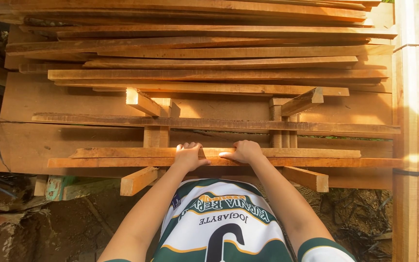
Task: The person stacks wooden planks on a wooden rack outdoors. They pick up planks from a pile, align them, and place them onto the rack, repeating this process to build a neat stack.
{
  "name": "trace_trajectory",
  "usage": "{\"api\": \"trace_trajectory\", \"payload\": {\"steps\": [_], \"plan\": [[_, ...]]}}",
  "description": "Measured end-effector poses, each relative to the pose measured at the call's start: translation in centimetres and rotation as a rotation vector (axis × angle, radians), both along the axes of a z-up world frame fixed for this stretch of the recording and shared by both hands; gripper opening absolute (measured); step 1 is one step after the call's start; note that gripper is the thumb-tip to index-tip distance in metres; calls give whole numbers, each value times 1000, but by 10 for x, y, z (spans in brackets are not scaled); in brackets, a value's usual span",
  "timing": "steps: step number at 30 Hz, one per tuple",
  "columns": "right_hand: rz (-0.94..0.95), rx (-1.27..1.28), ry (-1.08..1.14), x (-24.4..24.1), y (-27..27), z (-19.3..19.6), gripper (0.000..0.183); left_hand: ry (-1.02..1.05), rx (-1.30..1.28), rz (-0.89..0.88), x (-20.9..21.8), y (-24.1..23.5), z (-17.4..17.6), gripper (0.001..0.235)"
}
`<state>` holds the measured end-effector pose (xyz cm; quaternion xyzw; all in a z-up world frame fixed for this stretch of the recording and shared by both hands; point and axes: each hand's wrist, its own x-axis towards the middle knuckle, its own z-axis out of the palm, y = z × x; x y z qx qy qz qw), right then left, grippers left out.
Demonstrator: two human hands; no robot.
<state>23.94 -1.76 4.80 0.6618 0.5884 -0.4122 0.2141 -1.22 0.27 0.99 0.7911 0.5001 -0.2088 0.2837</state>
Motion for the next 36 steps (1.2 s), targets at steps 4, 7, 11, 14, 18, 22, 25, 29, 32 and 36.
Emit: {"api": "trace_trajectory", "payload": {"steps": [4, 7, 11, 14, 18, 22, 25, 29, 32, 36], "plan": [[-17, 5, -19, -2, -4, 13, 96, 43, -74, -9, 5, 14, 7, 71], [-24, 25, -15, -5, -8, 15, 95, 91, -195, -1, 3, 23, 4, 79], [-28, 146, 2, -3, -15, 9, 85, 136, -278, -33, 4, 30, 0, 84], [-63, 534, 46, -4, -30, -32, 64, 89, -227, -59, 0, 22, 1, 80], [-116, 1083, 24, -10, -8, -56, 63, -48, -8, -158, -7, 7, 7, 69], [-133, 707, 54, -4, 25, -52, 64, -3, 81, -278, -10, -6, 4, 92], [-86, 538, 20, 0, 43, -46, 60, -31, 177, -316, -16, -14, 11, 94], [-32, 348, 89, 4, 27, -40, 60, -74, 335, -272, -20, -33, -17, 99], [9, 215, 127, -1, 20, -19, 64, -46, 385, -243, -21, -39, -23, 101], [3, 54, 131, -3, 22, -19, 84, -15, 286, -239, -16, -36, -10, 102]]}}
